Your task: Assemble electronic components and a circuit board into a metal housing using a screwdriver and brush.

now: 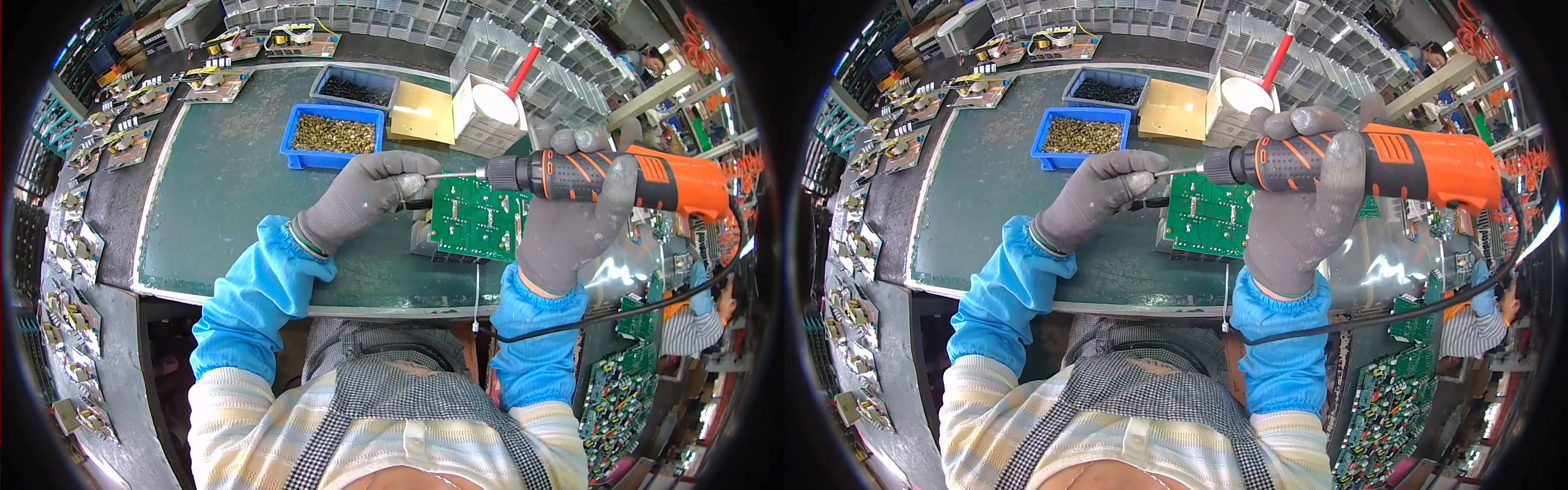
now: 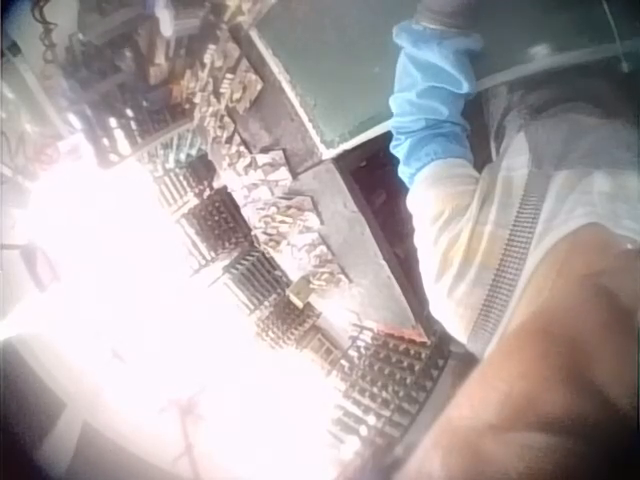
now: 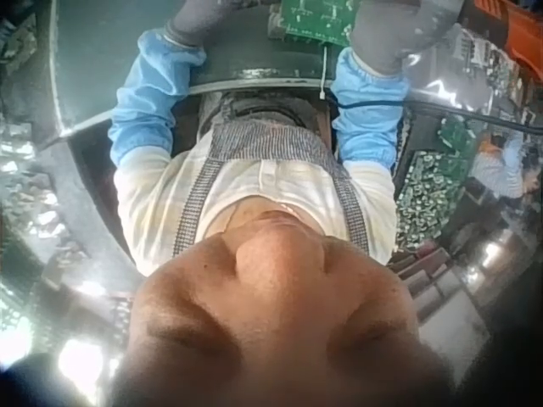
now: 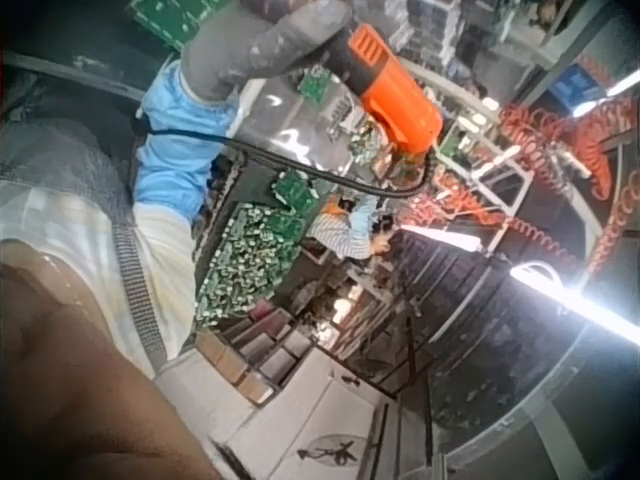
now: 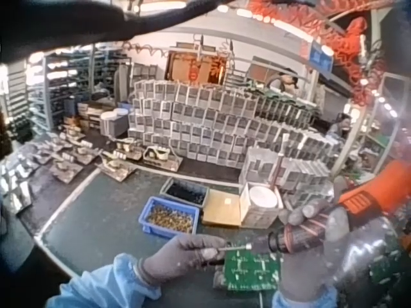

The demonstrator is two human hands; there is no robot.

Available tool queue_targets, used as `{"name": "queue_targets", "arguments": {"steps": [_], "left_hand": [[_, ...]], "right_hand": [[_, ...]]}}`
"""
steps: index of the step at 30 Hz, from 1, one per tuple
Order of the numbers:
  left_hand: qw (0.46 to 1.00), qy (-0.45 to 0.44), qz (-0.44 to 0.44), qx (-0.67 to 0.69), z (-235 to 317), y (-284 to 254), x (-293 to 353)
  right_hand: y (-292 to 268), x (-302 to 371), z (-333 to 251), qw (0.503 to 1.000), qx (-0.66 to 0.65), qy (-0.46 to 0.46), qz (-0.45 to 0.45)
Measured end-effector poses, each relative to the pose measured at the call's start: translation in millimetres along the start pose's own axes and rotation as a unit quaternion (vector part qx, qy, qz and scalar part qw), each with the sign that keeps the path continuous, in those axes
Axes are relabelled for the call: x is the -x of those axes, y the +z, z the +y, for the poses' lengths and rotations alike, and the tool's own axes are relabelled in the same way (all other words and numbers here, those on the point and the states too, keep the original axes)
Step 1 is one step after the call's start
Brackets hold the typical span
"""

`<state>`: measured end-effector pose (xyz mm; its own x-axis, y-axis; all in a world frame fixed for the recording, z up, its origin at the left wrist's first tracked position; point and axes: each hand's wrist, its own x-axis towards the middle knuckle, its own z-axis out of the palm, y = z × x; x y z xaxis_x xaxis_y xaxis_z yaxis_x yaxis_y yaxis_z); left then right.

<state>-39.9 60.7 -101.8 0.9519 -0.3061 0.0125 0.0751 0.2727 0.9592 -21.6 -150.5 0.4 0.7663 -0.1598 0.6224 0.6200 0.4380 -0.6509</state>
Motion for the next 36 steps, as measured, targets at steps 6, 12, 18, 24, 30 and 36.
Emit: {"name": "queue_targets", "arguments": {"steps": [6,12,18,24,30,36], "left_hand": [[0.996,0.035,0.083,-0.012,-4.5,-24.5,-19.5],[0.858,0.245,0.221,-0.395,7.3,-50.7,-37.7],[0.839,0.096,-0.004,-0.535,12.9,4.3,-5.0],[0.875,0.011,-0.102,-0.474,-3.0,3.5,-21.8],[0.867,0.138,-0.079,-0.471,-16.1,-5.3,-25.7],[0.87,0.132,-0.074,-0.47,-15.3,-6.5,-23.5]], "right_hand": [[-9.8,-10.3,7.3,0.998,-0.028,0.01,0.056],[-8.7,-11.2,13.5,0.996,0.089,0.007,0.012],[-9.3,-9.1,14.5,1.0,0.031,0.0,0.001],[-15.4,-10.0,18.5,0.999,0.037,0.006,0.003],[-17.6,-9.4,18.3,0.999,0.028,0.019,0.01],[-12.8,-13.0,22.8,0.998,0.055,0.018,-0.004]]}}
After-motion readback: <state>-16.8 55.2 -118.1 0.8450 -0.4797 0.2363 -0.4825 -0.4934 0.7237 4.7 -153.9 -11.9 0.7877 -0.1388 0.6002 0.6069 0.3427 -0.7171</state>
